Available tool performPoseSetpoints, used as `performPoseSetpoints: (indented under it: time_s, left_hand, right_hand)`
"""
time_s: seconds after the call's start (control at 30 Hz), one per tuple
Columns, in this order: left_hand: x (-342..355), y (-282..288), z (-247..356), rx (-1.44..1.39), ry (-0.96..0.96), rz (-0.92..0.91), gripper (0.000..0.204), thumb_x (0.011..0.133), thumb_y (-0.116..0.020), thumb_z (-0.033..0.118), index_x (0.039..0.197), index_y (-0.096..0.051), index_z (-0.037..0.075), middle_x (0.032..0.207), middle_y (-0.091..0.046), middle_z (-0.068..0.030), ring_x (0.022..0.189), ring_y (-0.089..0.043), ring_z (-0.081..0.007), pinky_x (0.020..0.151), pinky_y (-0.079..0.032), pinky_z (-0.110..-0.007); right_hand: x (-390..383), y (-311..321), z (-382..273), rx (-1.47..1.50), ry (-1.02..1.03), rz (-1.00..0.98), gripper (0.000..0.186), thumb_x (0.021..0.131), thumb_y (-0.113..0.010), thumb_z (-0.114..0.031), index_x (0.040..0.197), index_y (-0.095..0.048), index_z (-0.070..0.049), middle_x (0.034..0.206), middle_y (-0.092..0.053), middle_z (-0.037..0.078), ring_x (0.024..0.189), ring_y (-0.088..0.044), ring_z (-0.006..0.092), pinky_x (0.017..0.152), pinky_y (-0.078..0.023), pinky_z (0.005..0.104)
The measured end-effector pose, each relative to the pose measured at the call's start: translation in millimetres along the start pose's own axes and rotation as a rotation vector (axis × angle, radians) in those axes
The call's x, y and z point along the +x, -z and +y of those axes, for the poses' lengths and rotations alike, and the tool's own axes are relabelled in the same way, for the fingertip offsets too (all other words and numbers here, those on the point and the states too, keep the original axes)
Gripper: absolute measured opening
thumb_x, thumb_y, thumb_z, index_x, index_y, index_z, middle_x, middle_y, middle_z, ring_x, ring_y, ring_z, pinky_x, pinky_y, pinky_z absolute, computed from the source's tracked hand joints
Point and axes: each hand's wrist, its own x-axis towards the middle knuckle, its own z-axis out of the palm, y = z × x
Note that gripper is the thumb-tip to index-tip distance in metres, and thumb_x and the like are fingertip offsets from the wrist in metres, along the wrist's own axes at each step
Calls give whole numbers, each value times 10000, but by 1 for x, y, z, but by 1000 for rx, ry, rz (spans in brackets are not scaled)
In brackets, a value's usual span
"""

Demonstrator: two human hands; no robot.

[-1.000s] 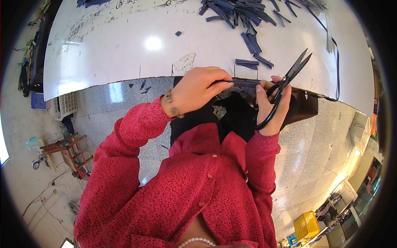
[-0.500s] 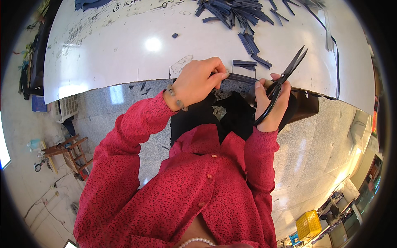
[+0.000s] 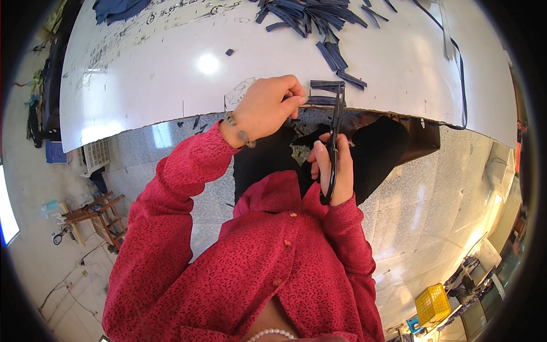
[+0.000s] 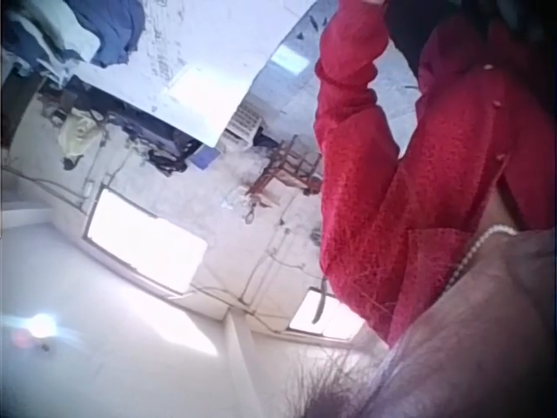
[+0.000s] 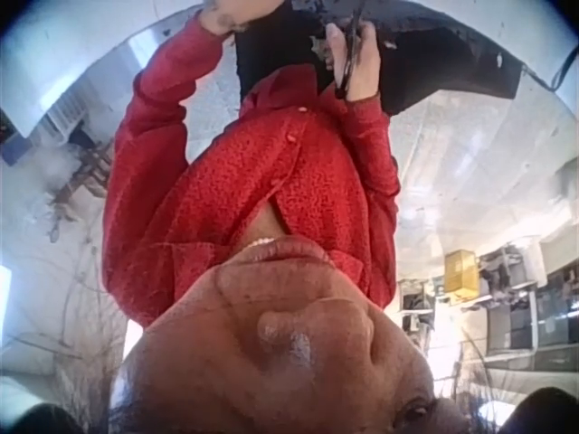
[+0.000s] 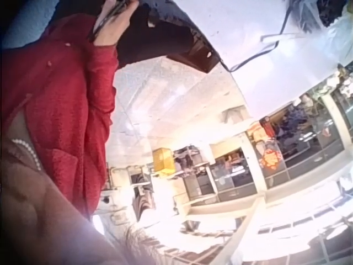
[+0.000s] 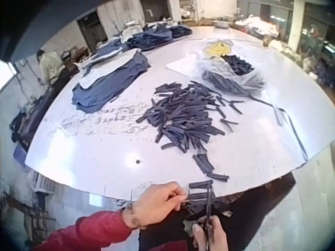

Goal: Cutting small blue fabric strips using scissors on a white workbench.

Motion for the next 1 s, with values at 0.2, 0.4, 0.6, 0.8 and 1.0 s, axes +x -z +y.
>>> performPoseSetpoints:
  time_s: [0.2, 0.4, 0.6, 0.8, 1.0]
  left_hand:
    - [-1, 1, 1, -11, 28, 1, 137, 864, -599, 142, 875, -623, 7, 656, -659, -71, 584, -636, -179, 577, -482, -299]
    - [-1, 0, -2, 37, 3, 9, 153, 871, -588, 155, 879, -619, 5, 659, -656, -75, 594, -636, -196, 576, -479, -311]
    - [2, 3, -3, 35, -13, -25, 158, 871, -573, 159, 862, -610, 6, 648, -649, -75, 585, -626, -205, 580, -475, -318]
    - [6, 7, -2, -12, 16, -73, 167, 870, -569, 162, 842, -615, 4, 648, -651, -72, 598, -628, -200, 583, -475, -320]
    - [7, 9, -4, -33, 29, -101, 175, 872, -568, 165, 850, -622, 0, 646, -653, -68, 592, -620, -187, 582, -474, -320]
  right_hand:
    - [0, -1, 5, 57, -66, -45, 293, 948, -579, -292, 1056, -481, -39, 679, -573, 56, 494, -499, 75, 458, -411, 221]
    - [0, 0, 6, 53, -59, -42, 279, 955, -564, -290, 1055, -481, -43, 680, -573, 54, 490, -499, 78, 445, -405, 220]
    - [-4, 3, 7, 81, -33, -85, 331, 932, -600, -307, 1087, -473, -44, 699, -579, 49, 538, -496, 67, 478, -398, 215]
    - [-25, 17, 11, 43, -5, -274, 496, 894, -647, -388, 1121, -457, 11, 767, -539, 12, 709, -500, 80, 658, -418, 226]
    - [-22, 9, 10, -34, 19, -286, 504, 932, -537, -458, 1122, -437, -3, 732, -572, 63, 516, -426, 49, 474, -358, 187]
